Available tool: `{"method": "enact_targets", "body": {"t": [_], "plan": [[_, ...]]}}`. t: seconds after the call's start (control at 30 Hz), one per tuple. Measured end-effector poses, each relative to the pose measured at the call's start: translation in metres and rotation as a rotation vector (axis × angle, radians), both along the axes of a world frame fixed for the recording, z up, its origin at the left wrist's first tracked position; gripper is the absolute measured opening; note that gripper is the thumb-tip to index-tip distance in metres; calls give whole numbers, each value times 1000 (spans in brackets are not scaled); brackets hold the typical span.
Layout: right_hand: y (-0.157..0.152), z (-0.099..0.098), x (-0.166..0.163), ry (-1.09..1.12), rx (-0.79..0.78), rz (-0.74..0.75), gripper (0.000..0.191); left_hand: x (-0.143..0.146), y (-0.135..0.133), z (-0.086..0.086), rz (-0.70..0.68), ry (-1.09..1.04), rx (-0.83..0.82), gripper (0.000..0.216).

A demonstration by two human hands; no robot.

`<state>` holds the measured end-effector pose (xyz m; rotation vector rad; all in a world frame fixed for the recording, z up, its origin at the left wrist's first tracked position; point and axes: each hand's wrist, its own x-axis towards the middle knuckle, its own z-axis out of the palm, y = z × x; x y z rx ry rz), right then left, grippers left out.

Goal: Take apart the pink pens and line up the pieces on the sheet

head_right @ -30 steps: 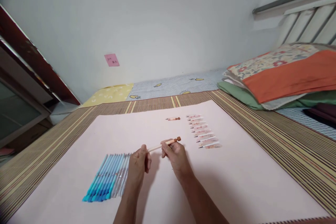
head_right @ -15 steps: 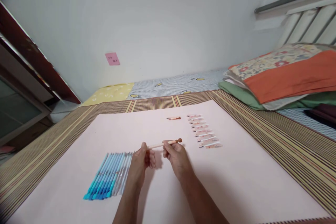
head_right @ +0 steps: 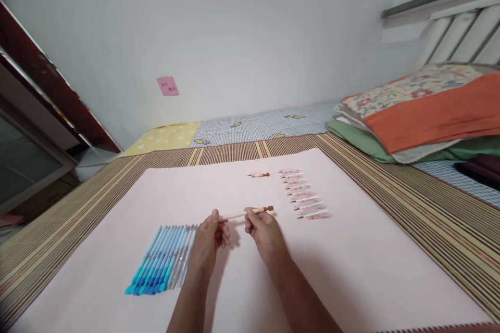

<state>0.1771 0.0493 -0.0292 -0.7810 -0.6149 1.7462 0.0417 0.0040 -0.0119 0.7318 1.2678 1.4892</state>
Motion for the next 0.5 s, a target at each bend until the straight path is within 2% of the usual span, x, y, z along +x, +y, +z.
{"method": "enact_targets", "body": {"t": [0.17, 0.3, 0.5], "plan": [[0, -1, 1, -8, -10, 7, 43, 1, 1, 1, -34, -52, 68, 48], [1, -3, 3, 3, -32, -12, 41, -2, 2, -2, 5, -122, 72, 42], [4, -8, 5, 64, -86, -59, 41, -5, 2, -5, 65, -184, 44, 44]]}}
